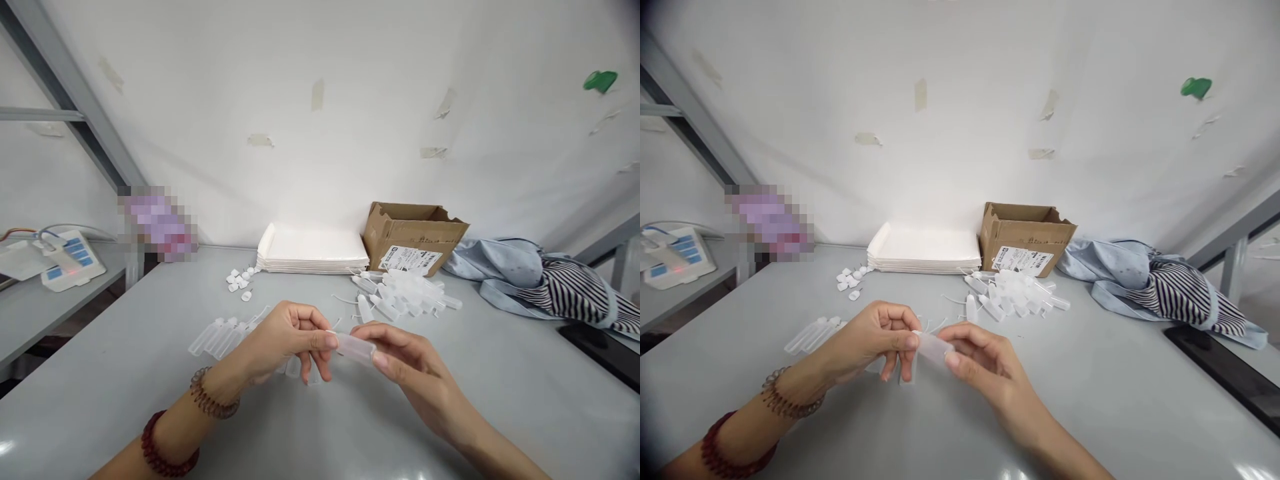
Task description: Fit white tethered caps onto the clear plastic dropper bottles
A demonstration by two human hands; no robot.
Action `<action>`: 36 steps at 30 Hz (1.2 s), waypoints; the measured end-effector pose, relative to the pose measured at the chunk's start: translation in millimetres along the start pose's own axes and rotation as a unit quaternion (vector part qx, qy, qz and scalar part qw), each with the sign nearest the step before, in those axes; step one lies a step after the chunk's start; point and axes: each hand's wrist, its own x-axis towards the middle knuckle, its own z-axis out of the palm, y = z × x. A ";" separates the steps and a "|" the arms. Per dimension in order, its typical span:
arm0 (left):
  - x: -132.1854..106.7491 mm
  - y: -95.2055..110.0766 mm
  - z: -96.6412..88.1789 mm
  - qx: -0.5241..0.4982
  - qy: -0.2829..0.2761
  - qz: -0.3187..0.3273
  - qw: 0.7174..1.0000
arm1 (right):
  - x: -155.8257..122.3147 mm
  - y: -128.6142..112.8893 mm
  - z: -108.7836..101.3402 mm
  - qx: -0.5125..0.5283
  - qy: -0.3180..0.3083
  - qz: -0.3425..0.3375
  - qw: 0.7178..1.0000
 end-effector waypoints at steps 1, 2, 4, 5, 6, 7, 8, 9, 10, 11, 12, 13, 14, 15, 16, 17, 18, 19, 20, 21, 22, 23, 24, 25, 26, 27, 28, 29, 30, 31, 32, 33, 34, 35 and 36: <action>0.7 -0.8 -0.1 -0.001 0.009 0.003 1.000 | 0.2 0.7 0.0 -0.009 0.014 0.012 1.000; 1.4 -1.4 -0.2 -0.002 0.017 0.009 1.000 | 0.2 1.1 0.3 -0.020 0.030 0.017 0.999; 2.2 -2.3 0.2 -0.009 0.028 0.022 0.999 | 0.2 0.9 1.5 -0.049 0.057 0.010 0.997; 2.4 -2.8 0.8 -0.014 0.031 0.028 0.999 | 0.3 0.5 2.3 -0.064 0.065 0.003 0.996; 2.4 -3.3 1.6 -0.020 0.033 0.033 0.999 | 0.5 -0.2 3.2 -0.076 0.067 -0.004 0.995; 2.3 -3.9 2.6 -0.025 0.032 0.035 0.999 | 0.7 -0.8 4.2 -0.082 0.065 -0.010 0.994; 2.0 -4.4 3.8 -0.028 0.031 0.036 0.998 | 0.9 -1.2 5.1 -0.082 0.061 -0.016 0.995; 1.8 -4.9 5.0 -0.029 0.031 0.037 0.998 | 1.1 -1.3 6.0 -0.076 0.057 -0.018 0.995; 1.5 -5.4 6.2 -0.029 0.033 0.038 0.998 | 1.1 -1.1 6.8 -0.069 0.055 -0.019 0.996; 1.2 -5.7 7.2 -0.026 0.035 0.038 0.998 | 0.9 -0.7 7.4 -0.062 0.058 -0.019 0.996; 0.9 -5.9 8.0 -0.022 0.039 0.039 0.998 | 0.6 -0.1 7.8 -0.059 0.061 -0.019 0.996; 0.7 -6.0 8.5 -0.018 0.043 0.038 0.998 | 0.1 0.6 8.1 -0.062 0.065 -0.023 0.996; 0.5 -5.9 8.9 -0.016 0.046 0.037 0.998 | -0.5 1.4 8.1 -0.071 0.069 -0.030 0.995; 0.3 -5.7 9.1 -0.016 0.048 0.036 0.998 | -1.2 2.1 8.0 -0.084 0.071 -0.040 0.993; 0.1 -5.3 9.4 -0.018 0.049 0.034 0.998 | -2.0 2.9 7.8 -0.104 0.074 -0.052 0.990; -0.2 -4.7 9.6 -0.019 0.052 0.031 0.998 | -2.7 3.9 7.6 -0.128 0.077 -0.066 0.987; -0.5 -4.0 10.0 -0.021 0.055 0.029 0.998 | -3.5 4.9 7.4 -0.155 0.081 -0.080 0.981; -0.8 -3.2 10.6 -0.021 0.057 0.027 0.998 | -4.1 6.2 7.3 -0.182 0.086 -0.095 0.975; -1.2 -2.4 11.4 -0.020 0.058 0.026 0.998 | -4.6 7.6 7.3 -0.205 0.089 -0.110 0.969; -1.7 -1.6 12.3 -0.019 0.058 0.026 0.998 | -4.9 9.0 7.4 -0.222 0.089 -0.121 0.963; -2.1 -1.1 13.4 -0.018 0.057 0.026 0.998 | -5.0 10.1 7.4 -0.230 0.088 -0.127 0.961; -2.5 -0.7 14.5 -0.015 0.057 0.028 0.998 | -4.8 10.7 7.4 -0.228 0.085 -0.127 0.961; -2.9 -0.7 15.7 -0.011 0.057 0.030 0.998 | -4.4 10.8 7.3 -0.217 0.080 -0.119 0.966; -3.3 -1.2 16.8 -0.002 0.058 0.034 0.998 | -3.8 10.2 7.0 -0.199 0.072 -0.104 0.972; -3.7 -2.0 17.8 0.012 0.059 0.042 0.997 | -2.9 9.1 6.5 -0.175 0.063 -0.086 0.979; -4.0 -3.3 18.8 0.034 0.063 0.056 0.996 | -1.8 7.6 5.9 -0.147 0.052 -0.065 0.986; -4.4 -5.0 19.5 0.067 0.072 0.078 0.992 | -0.5 6.2 5.2 -0.117 0.042 -0.044 0.991; -4.8 -7.1 20.1 0.111 0.082 0.110 0.984 | 1.0 5.0 4.5 -0.085 0.034 -0.021 0.996; -5.1 -9.6 20.5 0.165 0.095 0.151 0.970 | 2.5 4.4 4.0 -0.052 0.026 0.001 0.998; -5.3 -12.2 20.7 0.225 0.110 0.197 0.948 | 4.0 4.6 3.6 -0.017 0.020 0.024 0.999; -5.4 -15.0 20.6 0.285 0.122 0.245 0.918 | 5.5 5.5 3.6 0.018 0.014 0.048 0.999; -5.4 -17.7 20.4 0.337 0.131 0.291 0.886 | 6.9 7.1 3.8 0.054 0.007 0.072 0.996; -5.2 -20.2 20.1 0.377 0.135 0.330 0.855 | 8.2 9.1 4.2 0.088 0.002 0.096 0.991; -4.9 -22.3 19.7 0.405 0.135 0.360 0.829 | 9.2 11.3 4.8 0.117 -0.002 0.120 0.986; -4.5 -23.8 19.2 0.421 0.133 0.382 0.812 | 10.1 13.5 5.4 0.141 -0.004 0.140 0.980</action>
